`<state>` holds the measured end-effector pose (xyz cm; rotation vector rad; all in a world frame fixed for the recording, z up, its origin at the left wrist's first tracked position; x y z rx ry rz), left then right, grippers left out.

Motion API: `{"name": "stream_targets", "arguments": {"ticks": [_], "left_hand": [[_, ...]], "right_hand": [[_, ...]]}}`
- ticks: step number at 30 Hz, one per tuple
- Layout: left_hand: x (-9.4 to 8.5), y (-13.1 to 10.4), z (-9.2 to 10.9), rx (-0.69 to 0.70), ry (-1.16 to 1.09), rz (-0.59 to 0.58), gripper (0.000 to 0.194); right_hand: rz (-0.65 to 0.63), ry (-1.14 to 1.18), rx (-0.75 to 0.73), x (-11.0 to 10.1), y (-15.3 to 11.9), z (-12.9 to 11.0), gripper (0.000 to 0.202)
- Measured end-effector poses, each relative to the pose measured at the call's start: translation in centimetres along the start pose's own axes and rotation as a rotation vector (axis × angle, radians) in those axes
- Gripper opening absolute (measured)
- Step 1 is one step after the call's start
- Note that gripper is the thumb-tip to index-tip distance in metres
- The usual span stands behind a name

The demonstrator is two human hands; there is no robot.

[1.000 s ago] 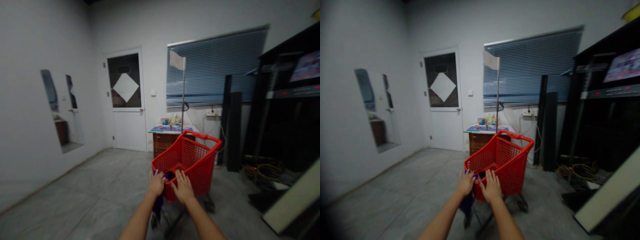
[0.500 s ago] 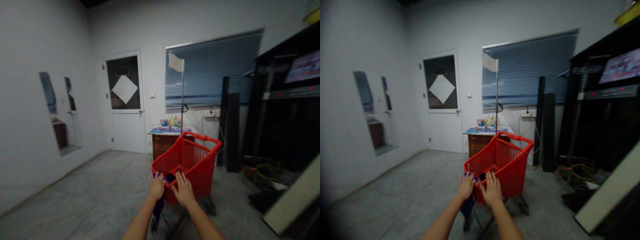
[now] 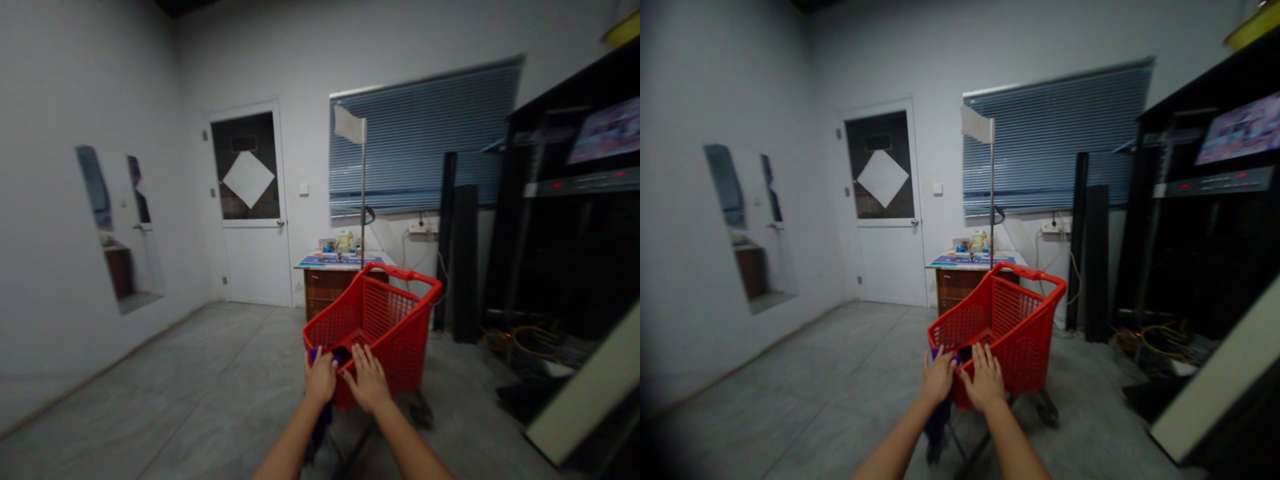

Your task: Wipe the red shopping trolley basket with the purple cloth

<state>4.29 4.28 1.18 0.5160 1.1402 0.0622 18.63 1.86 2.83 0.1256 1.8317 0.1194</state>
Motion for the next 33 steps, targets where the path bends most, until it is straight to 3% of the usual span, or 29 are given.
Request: {"name": "stream_targets", "arguments": {"ticks": [6, 10, 16, 21, 28, 33], "left_hand": [[0.1, -1.2, 1.1, 0.079, 0.019, 0.018, 0.036], [-0.7, -1.4, 0.8, 0.109, 0.031, -0.016, 0.034], [-0.9, -0.9, -0.2, 0.12, 0.0, -0.06, 0.037], [-0.8, -0.3, -2.0, 0.099, 0.014, -0.115, 0.037], [-1.6, 0.2, -4.9, 0.094, -0.003, -0.073, 0.033], [-1.2, 0.5, -4.2, 0.053, 0.018, -0.009, 0.035]], "right_hand": [[0.026, 0.005, -0.014, 0.0, 0.0, 0.3, 0.074], [0.018, -0.01, -0.082, -1.1, 1.2, 1.0, 0.066], [0.011, -0.039, -0.023, -1.9, 3.0, 2.2, 0.063], [0.057, -0.017, -0.006, -1.1, 2.3, 1.0, 0.065], [0.028, -0.006, -0.072, -1.3, 1.7, -0.8, 0.065], [-0.018, -0.01, -0.172, -2.1, 2.1, -1.5, 0.068]]}}
Point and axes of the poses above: each hand's wrist, its own y-axis towards the middle knuckle, its own x-axis out of the palm, z = x × y, the point moved 2 cm from there along y, towards the middle knuckle, and after that the axes turned 8 degrees about x, right-handed, at the moved point
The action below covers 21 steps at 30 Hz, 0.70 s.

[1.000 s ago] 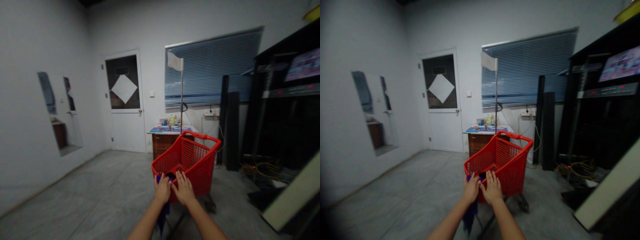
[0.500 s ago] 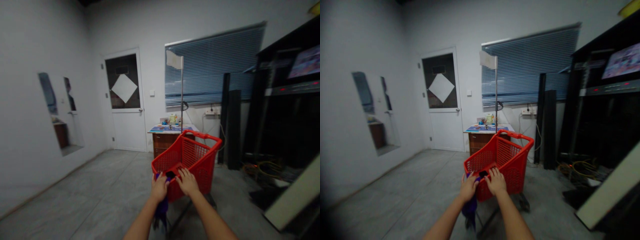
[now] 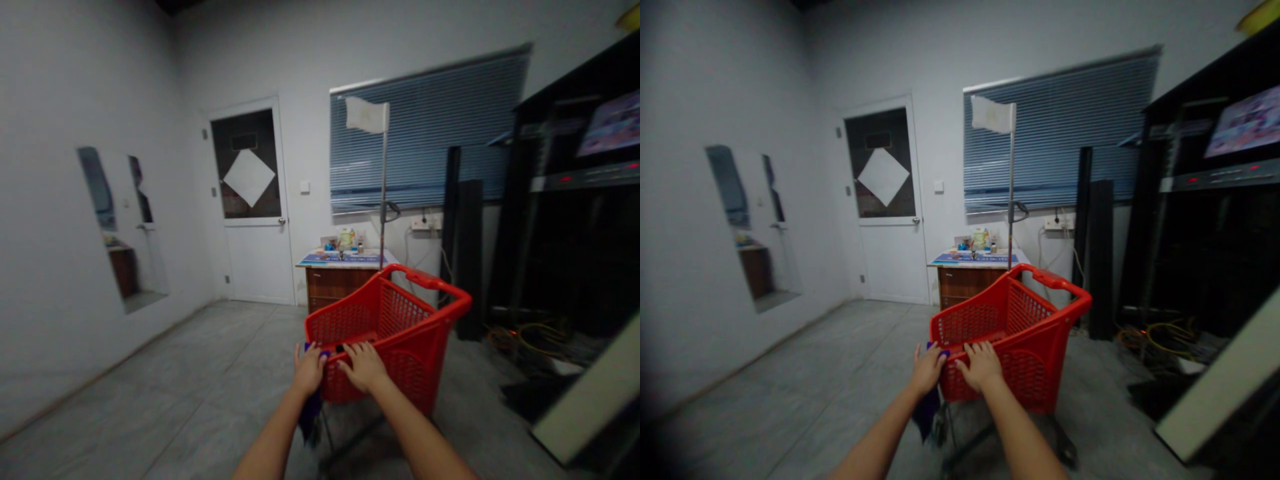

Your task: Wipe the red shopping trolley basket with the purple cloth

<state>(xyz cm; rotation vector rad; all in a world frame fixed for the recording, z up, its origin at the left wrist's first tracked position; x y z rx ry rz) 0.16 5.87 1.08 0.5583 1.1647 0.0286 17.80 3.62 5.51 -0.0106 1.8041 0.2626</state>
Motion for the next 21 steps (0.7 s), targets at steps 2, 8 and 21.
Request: {"name": "stream_targets", "arguments": {"ticks": [2, 8, 21], "left_hand": [[0.5, 0.0, 1.0, -0.015, 0.013, 0.03, 0.036], [0.9, -0.7, 1.8, 0.097, 0.095, 0.113, 0.035], [1.4, 0.6, 4.9, 0.142, 0.002, 0.096, 0.03]], "right_hand": [[-0.007, 0.004, -0.006, -0.1, 0.0, -0.2, 0.068], [0.003, 0.02, 0.028, 0.2, -1.0, -0.2, 0.069], [0.032, 0.074, 0.072, 0.9, -2.0, 1.1, 0.071]]}}
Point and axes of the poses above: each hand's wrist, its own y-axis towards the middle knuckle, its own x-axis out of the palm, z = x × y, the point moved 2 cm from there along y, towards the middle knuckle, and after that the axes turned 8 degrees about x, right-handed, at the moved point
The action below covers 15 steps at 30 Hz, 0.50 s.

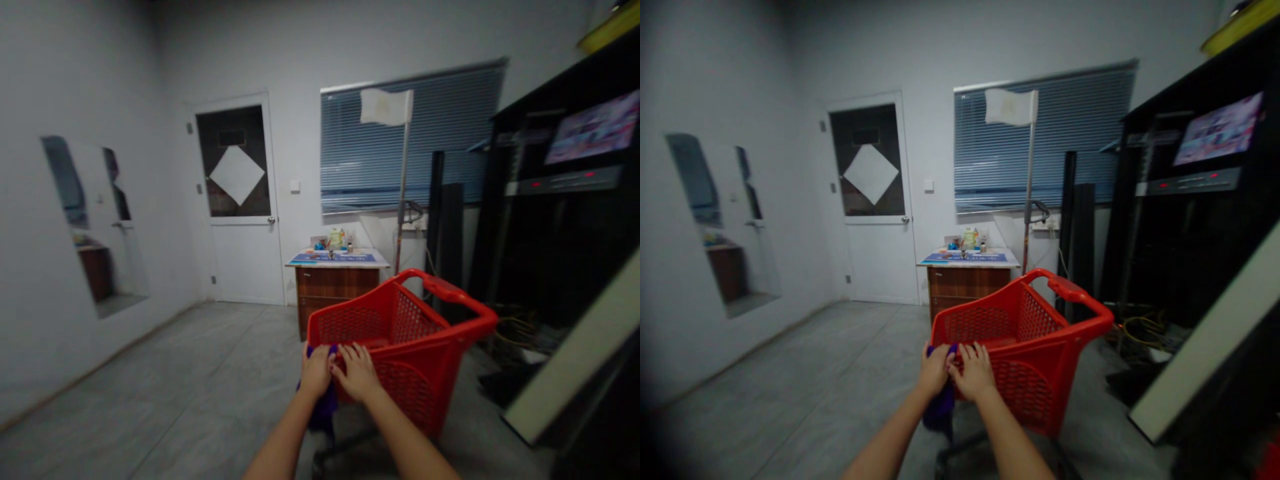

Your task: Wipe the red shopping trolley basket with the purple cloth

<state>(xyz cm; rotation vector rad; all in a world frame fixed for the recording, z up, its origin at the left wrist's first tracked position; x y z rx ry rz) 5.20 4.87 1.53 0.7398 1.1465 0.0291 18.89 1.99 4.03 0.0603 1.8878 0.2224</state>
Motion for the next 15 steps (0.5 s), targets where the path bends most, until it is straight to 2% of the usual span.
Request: {"name": "stream_targets", "arguments": {"ticks": [5, 10, 15], "left_hand": [[-1.1, -0.6, -0.6, -0.015, 0.043, 0.01, 0.029], [-0.8, -0.2, 0.3, -0.081, 0.085, 0.003, 0.034], [-0.6, 0.1, 0.6, 0.019, 0.026, -0.032, 0.032]], "right_hand": [[-0.002, 0.003, 0.01, 0.1, -0.2, 0.0, 0.071], [-0.002, 0.022, 0.003, 0.2, -0.3, -0.5, 0.07], [-0.021, 0.022, 0.001, -0.3, -0.2, -0.3, 0.068]]}}
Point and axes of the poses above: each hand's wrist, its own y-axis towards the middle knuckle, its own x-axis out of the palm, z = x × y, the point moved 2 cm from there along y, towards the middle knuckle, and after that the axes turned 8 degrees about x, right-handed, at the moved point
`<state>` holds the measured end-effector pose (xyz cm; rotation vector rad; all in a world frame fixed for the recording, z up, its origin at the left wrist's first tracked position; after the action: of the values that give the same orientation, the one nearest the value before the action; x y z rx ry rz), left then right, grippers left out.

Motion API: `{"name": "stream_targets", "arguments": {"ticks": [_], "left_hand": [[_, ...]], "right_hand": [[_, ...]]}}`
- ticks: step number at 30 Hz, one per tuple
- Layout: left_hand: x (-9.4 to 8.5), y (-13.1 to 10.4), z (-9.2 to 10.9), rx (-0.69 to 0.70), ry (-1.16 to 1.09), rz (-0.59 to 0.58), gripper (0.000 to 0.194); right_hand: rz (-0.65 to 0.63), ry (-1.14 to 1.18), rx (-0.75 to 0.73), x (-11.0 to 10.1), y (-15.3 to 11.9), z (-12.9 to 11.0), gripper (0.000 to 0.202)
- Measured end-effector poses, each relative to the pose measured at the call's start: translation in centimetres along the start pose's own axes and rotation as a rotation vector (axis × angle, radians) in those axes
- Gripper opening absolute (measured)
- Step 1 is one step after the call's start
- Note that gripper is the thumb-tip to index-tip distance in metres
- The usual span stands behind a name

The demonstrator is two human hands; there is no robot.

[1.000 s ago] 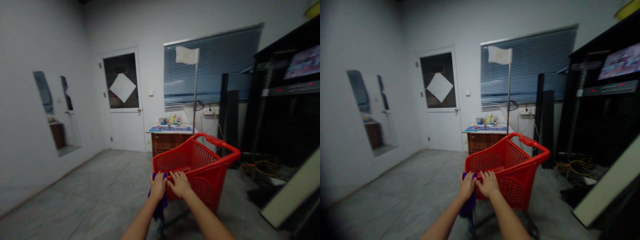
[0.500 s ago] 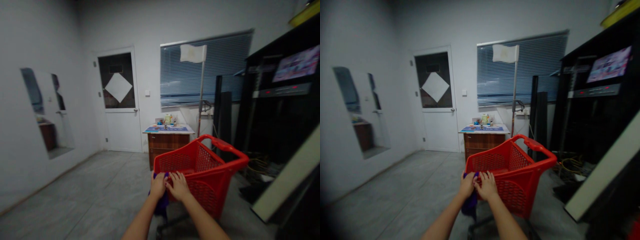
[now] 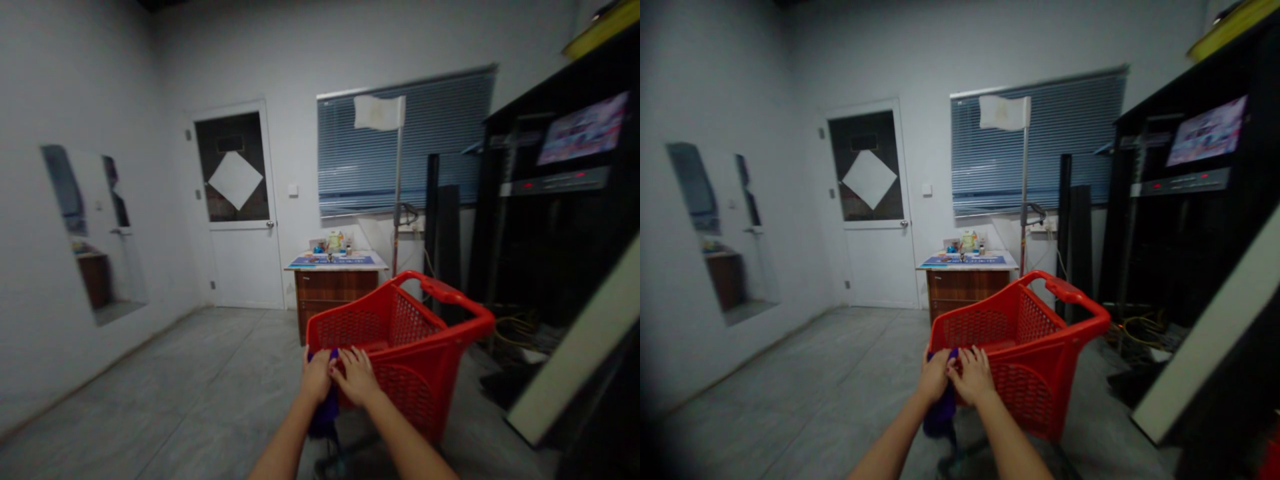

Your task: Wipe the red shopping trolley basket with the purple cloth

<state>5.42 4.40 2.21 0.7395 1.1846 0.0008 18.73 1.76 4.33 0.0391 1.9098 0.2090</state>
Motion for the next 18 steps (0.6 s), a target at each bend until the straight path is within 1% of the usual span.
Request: {"name": "stream_targets", "arguments": {"ticks": [4, 6, 8, 12, 13, 15, 18], "left_hand": [[-0.7, -0.8, -1.4, -0.006, 0.016, -0.004, 0.033], [-0.9, -1.1, -1.8, -0.008, 0.044, -0.003, 0.033], [-0.8, -1.1, -1.5, -0.026, 0.07, 0.006, 0.034], [0.4, -0.3, 0.1, -0.13, 0.112, 0.033, 0.037], [0.7, -0.2, 0.5, -0.121, 0.115, 0.036, 0.038], [1.2, 0.0, 1.1, -0.063, 0.109, 0.034, 0.04], [1.3, -0.4, 0.7, 0.016, 0.101, 0.003, 0.046]], "right_hand": [[-0.041, -0.028, -0.032, -0.8, 0.5, 0.9, 0.066], [-0.013, -0.042, -0.019, -1.3, 0.7, 1.7, 0.065], [0.036, -0.071, 0.017, -1.6, 0.8, 2.6, 0.064], [0.038, -0.076, 0.012, -1.5, 0.5, 3.6, 0.061], [0.036, -0.075, 0.011, -1.4, 0.5, 3.6, 0.06], [0.027, -0.075, 0.011, -1.3, 0.4, 3.7, 0.06], [0.015, -0.071, 0.003, -1.4, 0.4, 3.6, 0.06]]}}
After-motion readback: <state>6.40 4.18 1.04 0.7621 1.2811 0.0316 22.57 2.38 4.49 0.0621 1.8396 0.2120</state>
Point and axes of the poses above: each hand's wrist, its own y-axis towards the middle knuckle, its own x-axis out of the palm, z = x × y, the point moved 2 cm from there along y, towards the middle knuckle, and after that the axes turned 8 degrees about x, right-handed, at the moved point
